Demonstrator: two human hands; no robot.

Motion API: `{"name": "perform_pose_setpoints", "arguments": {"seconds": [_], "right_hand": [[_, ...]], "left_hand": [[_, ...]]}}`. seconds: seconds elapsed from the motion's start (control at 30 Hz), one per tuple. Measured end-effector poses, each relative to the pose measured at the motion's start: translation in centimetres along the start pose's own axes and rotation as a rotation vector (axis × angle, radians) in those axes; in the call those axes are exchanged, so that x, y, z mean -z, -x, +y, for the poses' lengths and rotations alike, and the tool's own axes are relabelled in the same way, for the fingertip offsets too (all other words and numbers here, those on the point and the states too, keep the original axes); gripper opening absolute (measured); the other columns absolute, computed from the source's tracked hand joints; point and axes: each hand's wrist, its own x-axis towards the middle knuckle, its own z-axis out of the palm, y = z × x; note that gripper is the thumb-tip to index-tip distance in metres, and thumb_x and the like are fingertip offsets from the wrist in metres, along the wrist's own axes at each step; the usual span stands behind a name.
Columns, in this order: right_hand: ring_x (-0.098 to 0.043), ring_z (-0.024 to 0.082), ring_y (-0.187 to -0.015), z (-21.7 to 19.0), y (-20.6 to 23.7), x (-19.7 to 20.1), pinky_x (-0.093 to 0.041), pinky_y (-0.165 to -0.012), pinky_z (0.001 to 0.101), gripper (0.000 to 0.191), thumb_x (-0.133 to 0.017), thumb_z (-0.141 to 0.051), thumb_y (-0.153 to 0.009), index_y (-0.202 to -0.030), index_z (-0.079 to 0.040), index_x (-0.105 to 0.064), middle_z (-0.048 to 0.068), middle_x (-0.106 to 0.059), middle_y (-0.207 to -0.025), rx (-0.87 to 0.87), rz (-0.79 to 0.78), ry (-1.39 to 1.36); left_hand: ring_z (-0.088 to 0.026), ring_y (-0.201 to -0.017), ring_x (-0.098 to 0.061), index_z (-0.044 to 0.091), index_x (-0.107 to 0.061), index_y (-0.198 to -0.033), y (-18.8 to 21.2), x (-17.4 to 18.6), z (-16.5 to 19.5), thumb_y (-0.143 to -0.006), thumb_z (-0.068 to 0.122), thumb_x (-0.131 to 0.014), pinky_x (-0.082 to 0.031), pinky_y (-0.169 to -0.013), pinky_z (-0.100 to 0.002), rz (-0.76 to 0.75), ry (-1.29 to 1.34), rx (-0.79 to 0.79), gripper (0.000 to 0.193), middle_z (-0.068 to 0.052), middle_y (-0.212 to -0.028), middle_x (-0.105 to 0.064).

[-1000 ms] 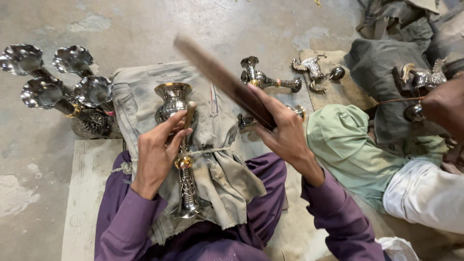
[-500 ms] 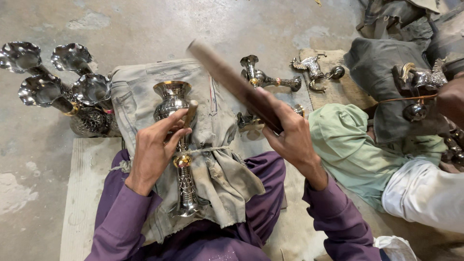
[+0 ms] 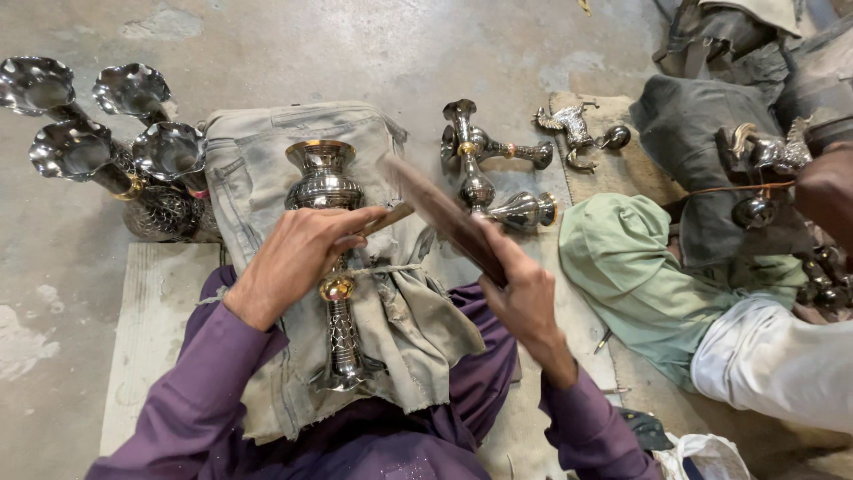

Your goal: The person sits cross-legged on the floor with an engraved metal vase held on a cloth pad on their lap. They hold a small steel punch against the vase surface and repeatedly strike it with a wooden mallet, repositioning the punch around the vase body to work the decorated surface.

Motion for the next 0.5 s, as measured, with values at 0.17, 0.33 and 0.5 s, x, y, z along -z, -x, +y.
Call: {"name": "perform_pose_setpoints", "arguments": {"seconds": [0.17, 0.33, 0.5], "right_hand": [[-0.073, 0.024, -0.081, -0.2, 2.1, -2.0, -0.061, -0.075, 0.0343, 0.079, -0.067, -0.004, -0.089, -0.159, -0.025, -0.036, 0.009, -0.073, -0.098, -0.277, 0.094, -0.364], [-0.076, 0.029, -0.097, 0.4, 1.1, -0.9, -0.061, -0.083, 0.0383, 0.082, -0.069, 0.001, -0.075, -0.153, -0.016, -0.049, 0.019, -0.073, -0.125, -0.094, -0.070, 0.012], [-0.074, 0.028, -0.098, 0.0, -1.9, 1.0, -0.061, -0.087, 0.0383, 0.074, -0.074, -0.006, -0.084, -0.153, -0.018, -0.049, 0.018, -0.071, -0.123, 0.053, -0.084, -0.074]], "left_hand": [[-0.033, -0.082, -0.071, 0.015, -0.068, -0.130, -0.3, 0.1, -0.3, -0.086, 0.011, -0.070, -0.054, -0.068, -0.046, -0.078, -0.055, -0.075, 0.044, -0.013, -0.098, -0.076], [-0.024, -0.082, -0.076, 0.016, -0.067, -0.134, 1.2, -0.7, -0.2, -0.090, 0.008, -0.070, -0.062, -0.072, -0.039, 0.104, 0.021, 0.039, 0.045, -0.009, -0.102, -0.078], [-0.020, -0.097, -0.078, 0.008, -0.062, -0.136, 3.7, -2.8, -0.7, -0.094, 0.007, -0.073, -0.066, -0.074, -0.034, 0.508, 0.258, 0.220, 0.043, -0.010, -0.107, -0.077]]}}
